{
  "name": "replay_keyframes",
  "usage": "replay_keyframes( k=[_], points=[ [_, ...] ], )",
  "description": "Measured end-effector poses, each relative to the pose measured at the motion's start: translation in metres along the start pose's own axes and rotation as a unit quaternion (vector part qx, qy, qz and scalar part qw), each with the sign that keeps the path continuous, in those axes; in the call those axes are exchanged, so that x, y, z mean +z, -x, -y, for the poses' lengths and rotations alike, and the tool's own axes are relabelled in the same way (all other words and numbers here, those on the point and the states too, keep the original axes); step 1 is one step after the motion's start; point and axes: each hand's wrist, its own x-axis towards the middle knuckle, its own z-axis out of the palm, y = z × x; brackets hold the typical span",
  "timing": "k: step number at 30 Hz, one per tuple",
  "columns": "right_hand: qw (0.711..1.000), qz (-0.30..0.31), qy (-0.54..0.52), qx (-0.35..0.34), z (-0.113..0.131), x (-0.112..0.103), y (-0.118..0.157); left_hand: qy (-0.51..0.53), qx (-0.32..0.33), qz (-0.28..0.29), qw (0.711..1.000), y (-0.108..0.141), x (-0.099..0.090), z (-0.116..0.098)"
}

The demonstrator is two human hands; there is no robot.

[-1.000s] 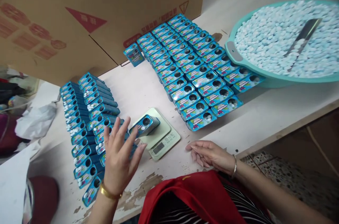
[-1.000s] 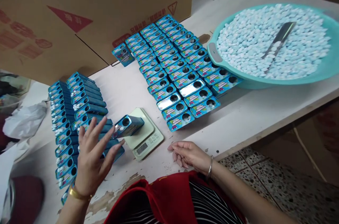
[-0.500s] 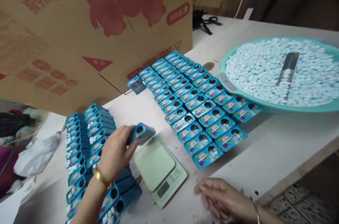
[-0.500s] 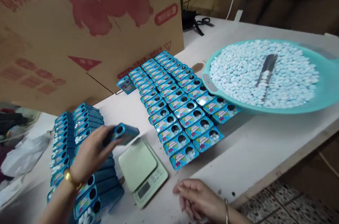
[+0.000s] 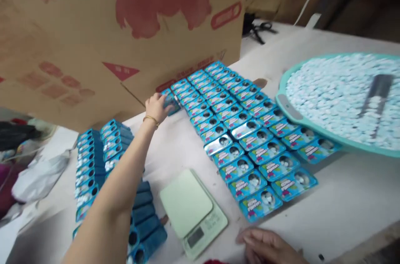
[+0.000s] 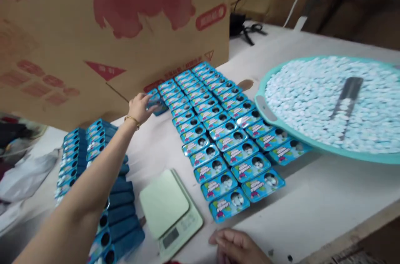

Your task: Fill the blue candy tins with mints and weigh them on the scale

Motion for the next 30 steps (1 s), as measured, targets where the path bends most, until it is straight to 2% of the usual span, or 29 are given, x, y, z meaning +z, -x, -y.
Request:
replay_keyframes(
  k=[2,4,6,8,9,11,12,14,17,19,23,26,28,30],
  points=[
    [1.000,-0.007,0.004,0.011,0.004,0.004,0.007,0.019,0.059,0.004,0.998,0.042,-0.018,0.002],
    [1.000,-0.018,0.005,0.022,0.006,0.006,0.012,0.059,0.133,0.021,0.989,0.102,-0.043,0.003],
    [0.999,-0.029,0.005,0.035,0.006,0.006,0.015,0.089,0.152,0.054,0.983,0.174,-0.069,0.002],
    [0.998,-0.024,0.017,0.047,0.005,0.005,0.017,0.102,0.135,0.074,0.983,0.248,-0.088,-0.004],
    [0.998,-0.018,0.028,0.051,0.004,0.004,0.017,0.103,0.125,0.073,0.984,0.283,-0.092,-0.007],
    [0.997,0.003,0.057,0.055,0.005,0.004,0.017,0.073,0.091,0.059,0.991,0.342,-0.089,-0.014],
    [0.996,0.017,0.073,0.053,0.007,0.003,0.016,0.050,0.073,0.052,0.995,0.364,-0.083,-0.018],
    [0.993,0.041,0.098,0.048,0.009,0.003,0.016,-0.007,0.034,0.031,0.999,0.394,-0.065,-0.024],
    [0.991,0.059,0.110,0.043,0.011,0.003,0.016,-0.072,0.006,0.004,0.997,0.408,-0.044,-0.032],
    [0.992,0.060,0.108,0.033,0.010,0.003,0.016,-0.086,0.007,-0.003,0.996,0.405,-0.043,-0.037],
    [0.994,0.050,0.098,-0.005,0.006,0.004,0.018,-0.041,0.034,-0.021,0.998,0.385,-0.071,-0.047],
    [0.995,0.036,0.094,-0.026,0.005,0.006,0.018,0.021,0.074,-0.024,0.997,0.358,-0.094,-0.057],
    [0.995,0.030,0.094,-0.035,0.006,0.007,0.017,0.036,0.098,-0.019,0.994,0.335,-0.098,-0.065],
    [0.994,0.032,0.094,-0.037,0.007,0.008,0.017,0.030,0.117,-0.001,0.993,0.311,-0.092,-0.074]
  ],
)
